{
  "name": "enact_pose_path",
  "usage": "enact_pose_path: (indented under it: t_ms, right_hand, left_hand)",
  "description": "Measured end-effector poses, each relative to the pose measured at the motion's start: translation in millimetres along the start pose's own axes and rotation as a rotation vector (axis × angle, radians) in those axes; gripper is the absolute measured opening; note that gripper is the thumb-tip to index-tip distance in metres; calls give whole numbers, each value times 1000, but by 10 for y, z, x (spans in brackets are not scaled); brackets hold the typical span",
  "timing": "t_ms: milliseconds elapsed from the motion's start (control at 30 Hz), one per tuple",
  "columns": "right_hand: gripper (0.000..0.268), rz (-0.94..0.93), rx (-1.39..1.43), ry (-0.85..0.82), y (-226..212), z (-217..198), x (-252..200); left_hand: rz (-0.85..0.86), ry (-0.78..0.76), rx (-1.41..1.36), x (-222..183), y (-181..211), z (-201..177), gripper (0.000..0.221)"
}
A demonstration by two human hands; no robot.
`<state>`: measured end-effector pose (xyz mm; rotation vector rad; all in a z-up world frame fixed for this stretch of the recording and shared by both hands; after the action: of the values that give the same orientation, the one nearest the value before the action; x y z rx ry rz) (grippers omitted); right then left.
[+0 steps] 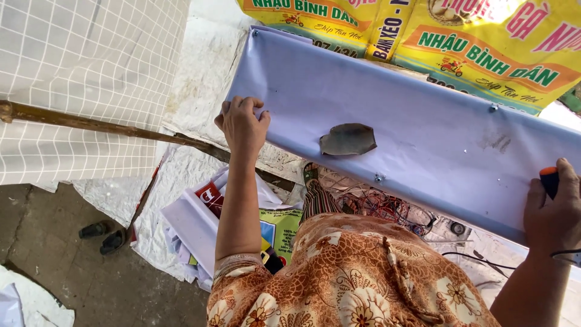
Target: Fixing screws into a plastic frame using a manual screwdriver.
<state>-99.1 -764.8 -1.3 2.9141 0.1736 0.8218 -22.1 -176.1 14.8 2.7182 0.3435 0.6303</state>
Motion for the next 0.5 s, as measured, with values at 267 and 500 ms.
enact_pose_path:
  t_ms: [267,500]
  right_hand:
    - [45,-22,44,7,56,80,-19]
    - [46,-44,-18,-7,97,131,-72]
  left_hand:
    - [-52,-30,22,36,-30,37,17]
    - [-2,-22,7,2,-62,53,16]
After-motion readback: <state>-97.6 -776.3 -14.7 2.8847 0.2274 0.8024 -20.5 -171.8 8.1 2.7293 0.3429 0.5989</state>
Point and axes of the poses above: each hand's wrist, its own x-axis towards the middle knuckle, its own z-axis out of the palm, y = z × x, the point moved 1 cm from there along x, towards the middle knuckle, and after that the axes turned 4 degrees about -x, right-handed, at the moved point
